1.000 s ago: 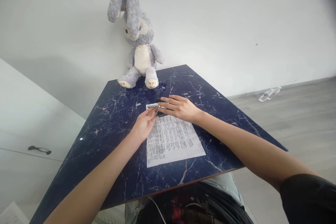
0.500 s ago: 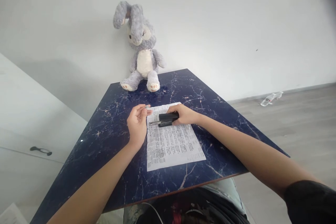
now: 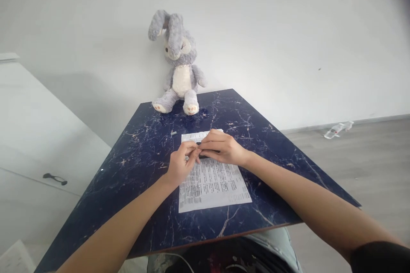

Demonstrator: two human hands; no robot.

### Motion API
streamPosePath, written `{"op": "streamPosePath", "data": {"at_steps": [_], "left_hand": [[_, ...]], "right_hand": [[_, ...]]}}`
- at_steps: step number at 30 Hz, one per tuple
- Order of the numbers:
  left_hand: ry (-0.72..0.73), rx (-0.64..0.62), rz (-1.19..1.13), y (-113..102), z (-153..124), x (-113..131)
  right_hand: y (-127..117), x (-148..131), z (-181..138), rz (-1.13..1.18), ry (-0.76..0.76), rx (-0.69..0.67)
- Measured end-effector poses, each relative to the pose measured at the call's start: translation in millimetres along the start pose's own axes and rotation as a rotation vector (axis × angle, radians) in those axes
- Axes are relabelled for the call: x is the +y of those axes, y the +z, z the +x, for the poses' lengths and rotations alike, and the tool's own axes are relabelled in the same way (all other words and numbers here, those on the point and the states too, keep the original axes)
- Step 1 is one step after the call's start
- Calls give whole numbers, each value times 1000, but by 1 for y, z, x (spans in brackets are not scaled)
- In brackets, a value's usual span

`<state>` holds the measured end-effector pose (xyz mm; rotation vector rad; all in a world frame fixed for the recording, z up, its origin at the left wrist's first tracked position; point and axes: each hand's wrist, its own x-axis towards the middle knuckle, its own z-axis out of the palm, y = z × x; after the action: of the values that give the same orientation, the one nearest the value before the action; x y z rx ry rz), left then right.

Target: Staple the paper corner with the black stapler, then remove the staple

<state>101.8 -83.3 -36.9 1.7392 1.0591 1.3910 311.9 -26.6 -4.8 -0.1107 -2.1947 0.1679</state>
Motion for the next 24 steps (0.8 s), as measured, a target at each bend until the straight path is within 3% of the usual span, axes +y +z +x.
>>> {"op": "streamPosePath", "data": {"at_steps": [4, 8, 10, 12, 16, 19, 24], "left_hand": [[80, 84, 50, -3, 0, -6], [90, 351, 248, -27, 20, -15], [47, 332, 386, -44, 36, -25], [13, 279, 459, -58, 48, -39], [-144, 251, 423, -67, 57, -67], [-217, 197, 415, -64, 55, -76], [-143, 100, 668, -65, 55, -70]], "right_hand": [[-1, -2, 4, -1, 70, 41], [-21, 25, -7, -57, 401, 186], [-34, 48, -22, -162, 610, 176], [-46, 72, -40, -315, 768, 55], [-58, 102, -68, -539, 996, -115], [-57, 109, -74, -588, 1056, -171], [-52, 108, -73, -580, 1010, -171]]}}
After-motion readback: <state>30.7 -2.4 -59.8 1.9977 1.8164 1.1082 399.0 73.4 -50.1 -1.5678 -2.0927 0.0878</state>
